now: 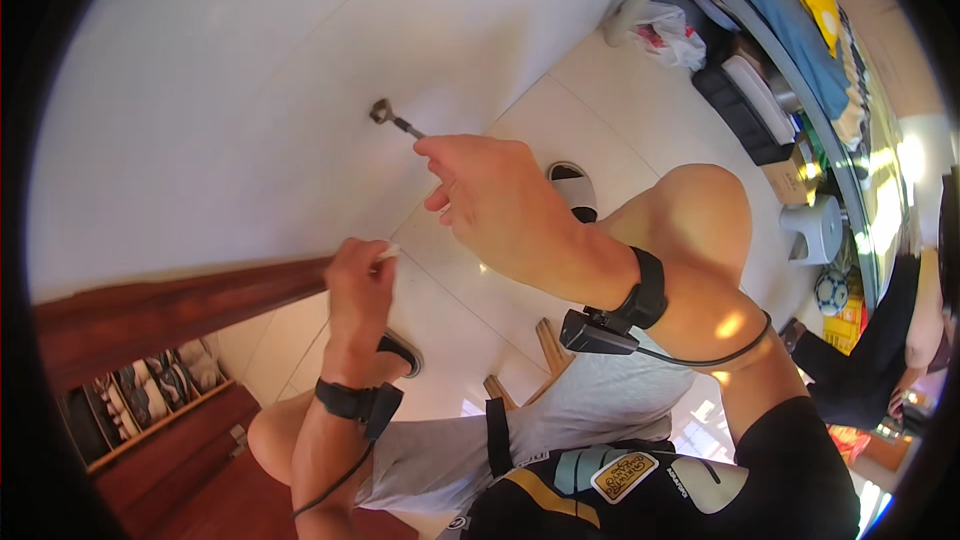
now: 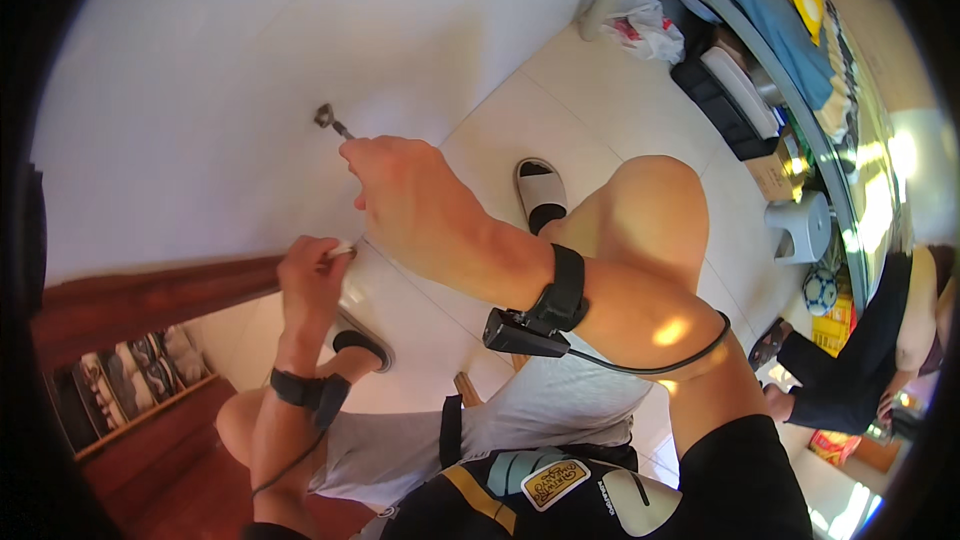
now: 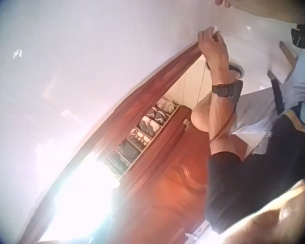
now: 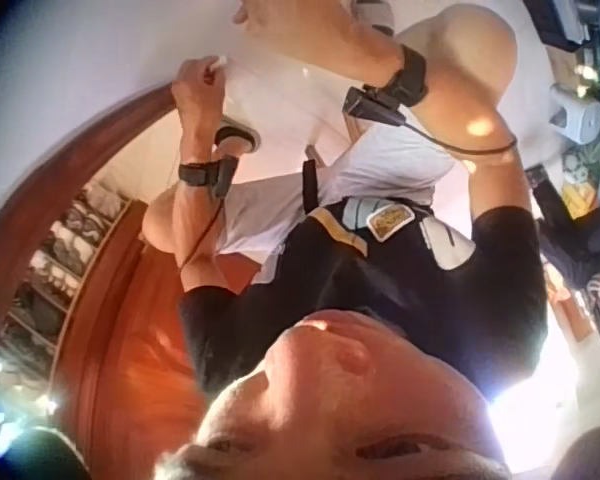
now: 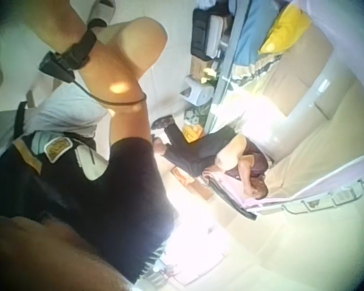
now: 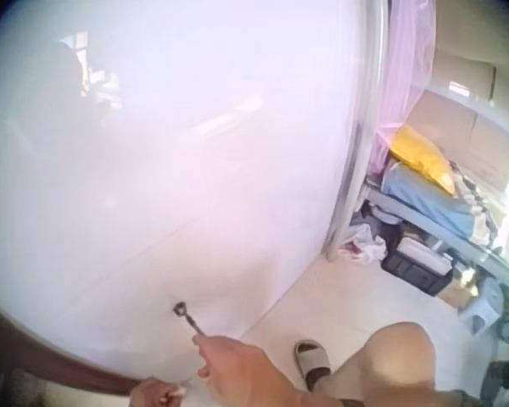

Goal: Applying a sealant or glue with a brush to a hole in the wall and then inserting a small white component or plug.

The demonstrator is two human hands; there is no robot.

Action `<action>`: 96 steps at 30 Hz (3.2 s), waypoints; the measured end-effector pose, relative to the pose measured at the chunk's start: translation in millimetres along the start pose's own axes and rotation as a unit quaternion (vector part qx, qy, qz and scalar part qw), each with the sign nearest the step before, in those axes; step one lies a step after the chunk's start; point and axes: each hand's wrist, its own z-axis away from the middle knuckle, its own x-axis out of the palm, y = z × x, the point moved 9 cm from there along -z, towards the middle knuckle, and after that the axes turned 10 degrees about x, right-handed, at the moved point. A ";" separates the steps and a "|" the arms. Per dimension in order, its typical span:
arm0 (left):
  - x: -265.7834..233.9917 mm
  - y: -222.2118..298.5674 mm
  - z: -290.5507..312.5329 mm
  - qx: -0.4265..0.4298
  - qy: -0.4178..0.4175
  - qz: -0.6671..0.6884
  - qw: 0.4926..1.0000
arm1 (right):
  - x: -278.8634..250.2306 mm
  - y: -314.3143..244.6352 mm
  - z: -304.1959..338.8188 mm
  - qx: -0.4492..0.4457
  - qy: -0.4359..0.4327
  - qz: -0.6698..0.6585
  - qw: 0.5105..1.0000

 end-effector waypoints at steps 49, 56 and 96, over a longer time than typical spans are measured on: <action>87.9 15.5 74.3 0.036 -0.339 -0.045 0.939 | 79.5 66.5 21.9 0.272 -0.048 -0.329 0.903; 87.7 17.5 73.5 0.070 -0.301 -0.025 0.951 | 38.9 55.5 3.8 0.278 0.008 -0.367 0.887; -69.8 24.6 -14.6 0.036 0.247 -0.133 0.959 | -99.4 52.3 -34.4 0.195 0.189 -0.391 0.879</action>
